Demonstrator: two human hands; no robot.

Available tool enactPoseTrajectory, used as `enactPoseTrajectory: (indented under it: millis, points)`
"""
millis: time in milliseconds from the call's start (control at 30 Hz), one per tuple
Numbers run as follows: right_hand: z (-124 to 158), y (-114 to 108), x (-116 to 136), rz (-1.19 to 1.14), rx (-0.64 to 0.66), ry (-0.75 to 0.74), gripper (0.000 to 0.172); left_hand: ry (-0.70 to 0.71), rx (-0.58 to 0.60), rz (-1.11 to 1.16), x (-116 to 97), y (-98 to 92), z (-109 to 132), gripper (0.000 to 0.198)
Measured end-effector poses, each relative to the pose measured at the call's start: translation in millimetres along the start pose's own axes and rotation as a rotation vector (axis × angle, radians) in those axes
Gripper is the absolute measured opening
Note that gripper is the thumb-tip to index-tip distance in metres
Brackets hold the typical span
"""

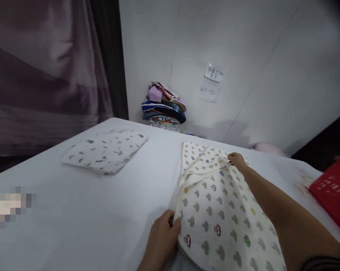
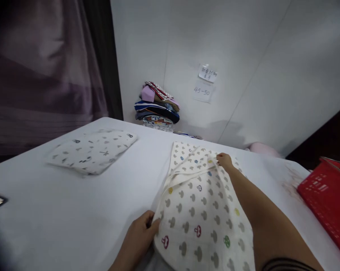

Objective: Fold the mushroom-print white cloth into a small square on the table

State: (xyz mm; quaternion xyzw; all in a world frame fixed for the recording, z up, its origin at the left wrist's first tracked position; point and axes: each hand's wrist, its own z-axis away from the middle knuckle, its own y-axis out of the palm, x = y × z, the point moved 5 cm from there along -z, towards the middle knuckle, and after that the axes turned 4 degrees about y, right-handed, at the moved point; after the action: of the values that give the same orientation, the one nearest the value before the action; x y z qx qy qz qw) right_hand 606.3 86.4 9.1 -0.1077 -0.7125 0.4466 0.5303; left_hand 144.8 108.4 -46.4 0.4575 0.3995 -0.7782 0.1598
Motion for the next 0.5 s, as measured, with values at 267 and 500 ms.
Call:
enactPoseTrajectory:
  millis: [267,500]
  points:
    - [36,8,-25,0.101,0.088,0.004,0.035,0.047,-0.008,-0.006,1,-0.2,-1,0.026]
    - [25,16,6,0.042,0.033,-0.010,0.042,0.035,0.002,-0.014,1,-0.7,0,0.023]
